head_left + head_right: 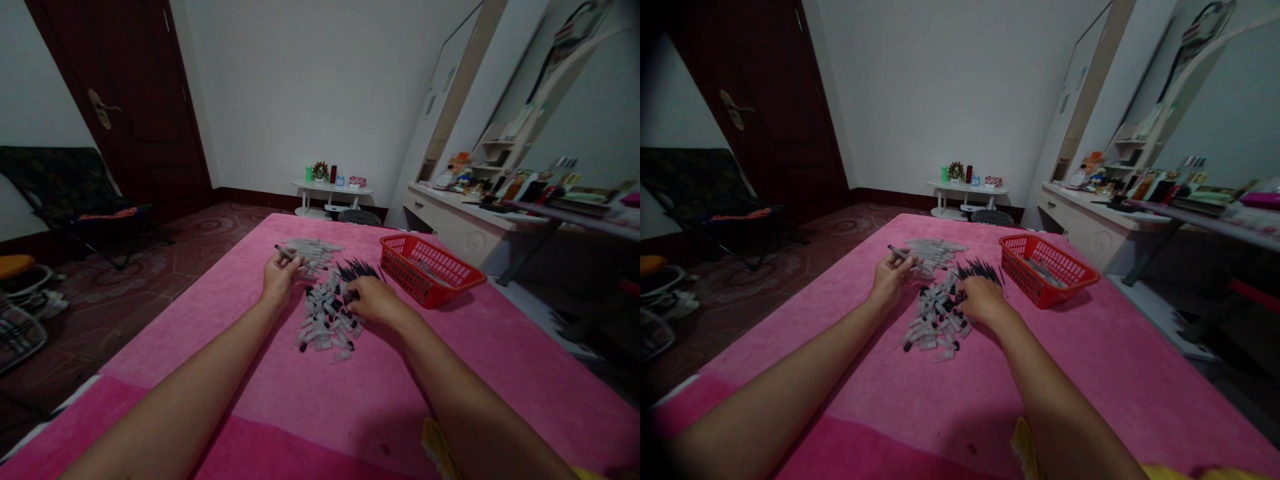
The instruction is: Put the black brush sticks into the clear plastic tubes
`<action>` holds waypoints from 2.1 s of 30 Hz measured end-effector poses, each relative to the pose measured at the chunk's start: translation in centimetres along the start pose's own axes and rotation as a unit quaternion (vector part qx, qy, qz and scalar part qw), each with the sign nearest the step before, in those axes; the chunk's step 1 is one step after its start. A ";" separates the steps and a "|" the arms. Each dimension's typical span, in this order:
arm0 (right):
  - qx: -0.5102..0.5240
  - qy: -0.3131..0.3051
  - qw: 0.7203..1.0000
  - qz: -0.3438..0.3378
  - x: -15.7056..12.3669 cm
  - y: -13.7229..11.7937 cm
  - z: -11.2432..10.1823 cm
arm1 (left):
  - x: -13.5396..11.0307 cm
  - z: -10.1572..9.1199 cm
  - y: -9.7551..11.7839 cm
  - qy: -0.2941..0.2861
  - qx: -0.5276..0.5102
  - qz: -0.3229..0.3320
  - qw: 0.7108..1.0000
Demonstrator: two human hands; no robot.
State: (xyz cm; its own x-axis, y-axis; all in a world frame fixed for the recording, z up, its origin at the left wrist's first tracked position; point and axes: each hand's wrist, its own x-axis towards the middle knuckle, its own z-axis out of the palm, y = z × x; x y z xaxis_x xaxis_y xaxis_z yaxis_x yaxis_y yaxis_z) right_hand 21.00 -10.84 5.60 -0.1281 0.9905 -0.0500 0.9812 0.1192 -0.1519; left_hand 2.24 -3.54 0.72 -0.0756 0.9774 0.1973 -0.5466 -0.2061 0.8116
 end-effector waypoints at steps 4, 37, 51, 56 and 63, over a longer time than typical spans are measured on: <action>-0.026 -0.023 0.999 -0.010 -0.4 -0.6 -0.4 | -0.1 0.0 -0.1 -0.018 -0.027 -0.043 0.999; 0.351 0.253 0.900 -0.045 1.7 -0.3 1.7 | -0.6 0.3 -0.2 -0.067 -0.049 -0.109 0.991; 0.048 0.124 0.990 0.038 1.0 0.9 2.1 | -0.1 -0.3 -0.4 -0.055 -0.044 -0.105 0.992; 0.035 0.126 0.989 0.071 1.0 1.2 1.4 | -0.3 -0.1 -0.2 -0.051 -0.058 -0.118 0.990; 0.012 0.076 0.994 0.074 0.5 0.0 1.3 | -0.3 -0.2 -0.5 -0.062 -0.050 -0.108 0.991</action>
State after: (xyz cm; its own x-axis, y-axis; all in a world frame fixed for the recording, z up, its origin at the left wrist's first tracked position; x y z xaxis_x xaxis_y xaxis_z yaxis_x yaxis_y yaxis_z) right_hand 20.77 -10.42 4.27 0.0426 0.9961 0.0766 0.9838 -0.0284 -0.1773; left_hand 2.39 -3.72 0.18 0.1527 0.9836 0.0955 -0.6194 0.0199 0.7849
